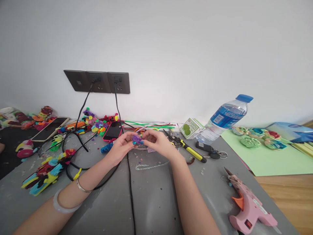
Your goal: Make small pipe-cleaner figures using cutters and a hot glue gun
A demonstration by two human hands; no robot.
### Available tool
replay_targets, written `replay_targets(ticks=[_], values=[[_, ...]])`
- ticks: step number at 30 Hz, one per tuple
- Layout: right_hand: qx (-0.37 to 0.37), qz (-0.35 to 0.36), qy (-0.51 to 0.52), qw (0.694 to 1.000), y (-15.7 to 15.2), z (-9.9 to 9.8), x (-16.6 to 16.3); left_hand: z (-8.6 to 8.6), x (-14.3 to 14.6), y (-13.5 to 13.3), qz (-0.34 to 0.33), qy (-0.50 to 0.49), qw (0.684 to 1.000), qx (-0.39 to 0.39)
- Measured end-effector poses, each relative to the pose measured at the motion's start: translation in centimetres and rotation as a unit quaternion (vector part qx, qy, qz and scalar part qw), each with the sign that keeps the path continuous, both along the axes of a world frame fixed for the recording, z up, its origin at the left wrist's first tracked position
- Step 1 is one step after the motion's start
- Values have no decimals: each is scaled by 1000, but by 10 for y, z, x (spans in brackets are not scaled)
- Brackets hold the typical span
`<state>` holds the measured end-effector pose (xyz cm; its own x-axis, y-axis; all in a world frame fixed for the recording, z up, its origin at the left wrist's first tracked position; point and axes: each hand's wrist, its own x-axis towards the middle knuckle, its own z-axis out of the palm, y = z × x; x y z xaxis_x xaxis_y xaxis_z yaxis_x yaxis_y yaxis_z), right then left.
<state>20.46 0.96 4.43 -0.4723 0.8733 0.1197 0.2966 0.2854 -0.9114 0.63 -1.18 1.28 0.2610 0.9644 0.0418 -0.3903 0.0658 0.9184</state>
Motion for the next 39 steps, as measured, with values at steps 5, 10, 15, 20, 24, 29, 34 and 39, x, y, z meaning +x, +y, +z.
replay_targets(ticks=[5,10,15,20,24,29,34,39], values=[[31,11,6,999,0,-3,-5,0,-1,2,17,31,999,32],[102,-14,12,995,0,-6,-9,0,-2,1,16,32,997,61],[107,-8,3,994,-1,-6,-14,-1,-2,1,28,52,995,83],[44,24,51,997,-3,-1,-11,-3,-3,3,65,52,994,77],[19,21,71,997,-4,0,-8,-4,-2,3,77,46,994,60],[19,12,62,998,-3,0,-10,-5,-2,4,72,37,995,62],[19,-21,3,1000,-1,6,5,-7,-4,5,79,49,993,76],[-6,10,-173,985,2,1,25,-10,-4,6,80,53,994,58]])
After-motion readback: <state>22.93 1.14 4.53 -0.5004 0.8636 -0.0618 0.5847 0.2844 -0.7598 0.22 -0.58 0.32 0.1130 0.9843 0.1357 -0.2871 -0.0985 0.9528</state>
